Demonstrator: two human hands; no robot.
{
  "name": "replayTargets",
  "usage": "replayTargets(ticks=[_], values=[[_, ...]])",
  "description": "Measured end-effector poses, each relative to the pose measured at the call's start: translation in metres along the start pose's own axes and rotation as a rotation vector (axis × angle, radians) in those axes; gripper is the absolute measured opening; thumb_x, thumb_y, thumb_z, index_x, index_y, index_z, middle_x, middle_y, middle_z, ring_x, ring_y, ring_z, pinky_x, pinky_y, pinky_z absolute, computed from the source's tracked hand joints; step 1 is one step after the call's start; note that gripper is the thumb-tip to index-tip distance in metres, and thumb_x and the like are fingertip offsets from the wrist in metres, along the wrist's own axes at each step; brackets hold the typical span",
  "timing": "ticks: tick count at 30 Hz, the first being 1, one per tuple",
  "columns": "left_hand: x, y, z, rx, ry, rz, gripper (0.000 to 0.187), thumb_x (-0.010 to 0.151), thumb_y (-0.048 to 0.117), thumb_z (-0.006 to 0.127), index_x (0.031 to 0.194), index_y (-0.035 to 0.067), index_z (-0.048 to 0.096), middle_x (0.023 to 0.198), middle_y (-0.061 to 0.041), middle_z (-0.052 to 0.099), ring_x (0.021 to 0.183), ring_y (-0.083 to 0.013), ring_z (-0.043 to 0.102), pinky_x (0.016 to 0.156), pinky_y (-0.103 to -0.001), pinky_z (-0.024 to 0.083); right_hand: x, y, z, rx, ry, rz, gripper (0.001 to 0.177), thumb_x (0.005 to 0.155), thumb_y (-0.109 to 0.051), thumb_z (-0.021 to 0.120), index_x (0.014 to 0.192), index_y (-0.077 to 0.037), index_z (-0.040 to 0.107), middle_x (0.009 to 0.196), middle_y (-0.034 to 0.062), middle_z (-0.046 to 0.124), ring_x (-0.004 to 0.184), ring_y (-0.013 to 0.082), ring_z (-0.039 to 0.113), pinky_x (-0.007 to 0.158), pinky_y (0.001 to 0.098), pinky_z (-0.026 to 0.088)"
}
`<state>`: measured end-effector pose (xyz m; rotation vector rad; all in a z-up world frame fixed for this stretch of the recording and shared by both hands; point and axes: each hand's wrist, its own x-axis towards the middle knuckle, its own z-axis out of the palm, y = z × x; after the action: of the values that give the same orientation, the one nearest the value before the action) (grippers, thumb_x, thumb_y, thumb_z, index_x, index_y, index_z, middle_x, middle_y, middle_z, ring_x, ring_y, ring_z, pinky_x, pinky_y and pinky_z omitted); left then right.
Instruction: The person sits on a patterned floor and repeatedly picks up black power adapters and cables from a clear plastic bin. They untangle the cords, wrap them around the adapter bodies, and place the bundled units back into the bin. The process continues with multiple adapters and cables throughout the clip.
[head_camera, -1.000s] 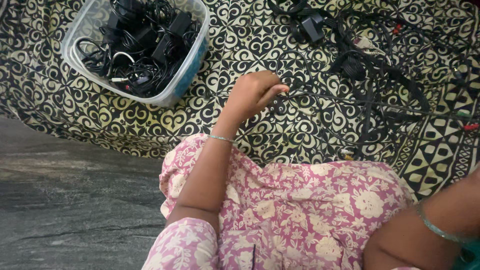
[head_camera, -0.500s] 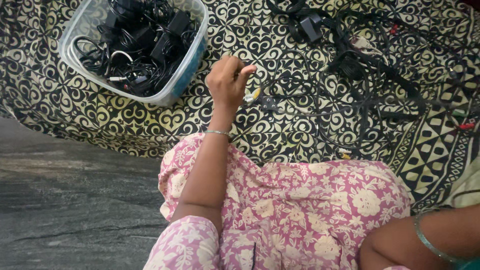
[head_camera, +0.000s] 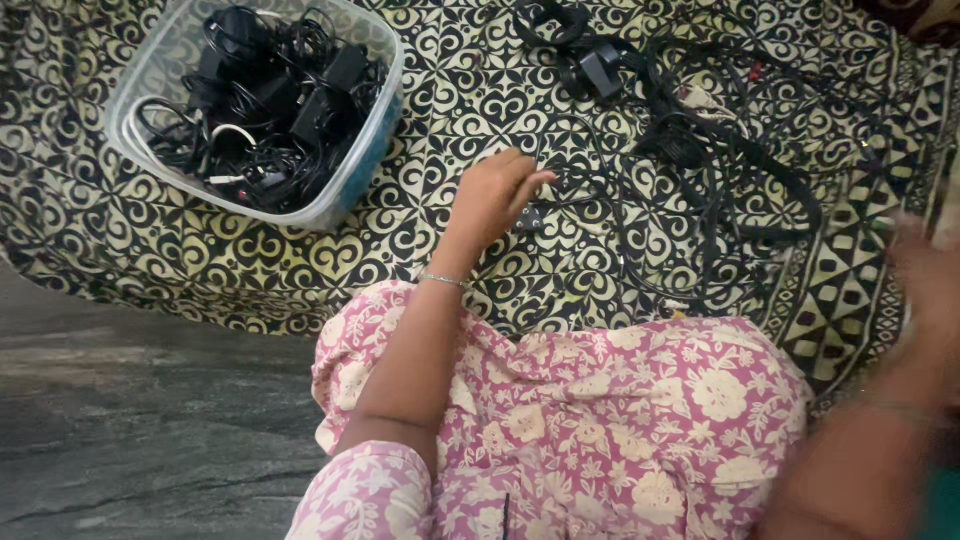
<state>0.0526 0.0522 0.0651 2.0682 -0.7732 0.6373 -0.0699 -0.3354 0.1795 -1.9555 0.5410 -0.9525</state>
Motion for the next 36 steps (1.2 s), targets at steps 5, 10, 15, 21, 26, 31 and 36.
replayTargets(ticks=[5, 10, 15, 21, 26, 31, 36], values=[[0.0, 0.02, 0.02, -0.13, -0.06, 0.022, 0.031, 0.099, 0.031, 0.069, 0.083, 0.004, 0.063, 0.078, -0.011, 0.058, 0.071, -0.0318, 0.061, 0.063, -0.043, 0.047, -0.092, -0.035, 0.119, -0.14, -0.747, -0.535, 0.05, 0.094, -0.016, 0.075, 0.14, -0.007, 0.056, 0.135, 0.0167, 0.065, 0.121, 0.0328, 0.061, 0.107, 0.0404, 0.044], [-0.004, 0.012, 0.017, -0.284, -0.187, -0.129, 0.033, 0.103, 0.03, 0.065, 0.084, 0.003, 0.064, 0.072, -0.01, 0.057, 0.065, -0.0238, 0.055, 0.059, -0.037, 0.042, -0.108, -0.044, 0.153, -0.097, -0.906, -0.372, 0.024, 0.104, -0.018, 0.059, 0.119, -0.007, 0.073, 0.098, 0.0118, 0.075, 0.078, 0.0223, 0.07, 0.07, 0.0346, 0.051], [-0.016, -0.013, 0.021, -1.04, -0.683, -0.436, 0.028, 0.11, 0.029, 0.054, 0.096, 0.006, 0.061, 0.075, 0.004, 0.058, 0.068, -0.0053, 0.056, 0.062, -0.024, 0.047, -0.086, 0.0, 0.143, 0.022, -0.604, -0.327, 0.02, 0.113, -0.019, 0.061, 0.109, -0.003, 0.073, 0.085, 0.0066, 0.069, 0.068, 0.0089, 0.052, 0.061, 0.0278, 0.04], [-0.016, -0.014, 0.025, -1.182, -0.753, -0.343, 0.031, 0.11, 0.033, 0.056, 0.101, 0.004, 0.061, 0.09, 0.0, 0.064, 0.084, -0.0104, 0.064, 0.084, -0.027, 0.053, -0.071, 0.026, 0.141, 0.084, -0.481, -0.3, 0.018, 0.114, -0.017, 0.059, 0.11, -0.003, 0.07, 0.095, 0.0033, 0.074, 0.067, 0.0066, 0.048, 0.06, 0.0256, 0.037], [-0.01, 0.012, 0.019, -1.778, -0.315, -0.427, 0.04, 0.105, 0.029, 0.067, 0.13, 0.0, 0.056, 0.102, -0.004, 0.07, 0.104, -0.018, 0.066, 0.102, -0.04, 0.052, -0.105, 0.009, 0.155, -0.25, -0.816, -0.24, 0.026, 0.109, -0.013, 0.05, 0.111, -0.013, 0.075, 0.078, 0.0092, 0.069, 0.061, 0.016, 0.058, 0.058, 0.0336, 0.046], [-0.006, 0.009, 0.028, -1.503, -0.034, -0.461, 0.064, 0.104, 0.023, 0.062, 0.157, -0.001, 0.035, 0.121, -0.007, 0.074, 0.129, -0.0191, 0.062, 0.12, -0.037, 0.043, -0.163, -0.016, 0.153, -0.311, -0.949, -0.543, 0.019, 0.106, -0.021, 0.057, 0.105, -0.007, 0.07, 0.085, 0.0163, 0.073, 0.076, 0.0364, 0.07, 0.065, 0.0478, 0.053], [-0.012, 0.012, 0.04, -0.611, -0.184, -0.332, 0.051, 0.106, 0.016, 0.048, 0.156, 0.008, 0.043, 0.099, -0.004, 0.075, 0.093, -0.0122, 0.073, 0.092, -0.028, 0.058, -0.144, -0.037, 0.132, -0.243, -0.802, -0.61, 0.014, 0.103, -0.017, 0.064, 0.106, -0.006, 0.072, 0.083, 0.0143, 0.073, 0.069, 0.0292, 0.071, 0.061, 0.0411, 0.054]])
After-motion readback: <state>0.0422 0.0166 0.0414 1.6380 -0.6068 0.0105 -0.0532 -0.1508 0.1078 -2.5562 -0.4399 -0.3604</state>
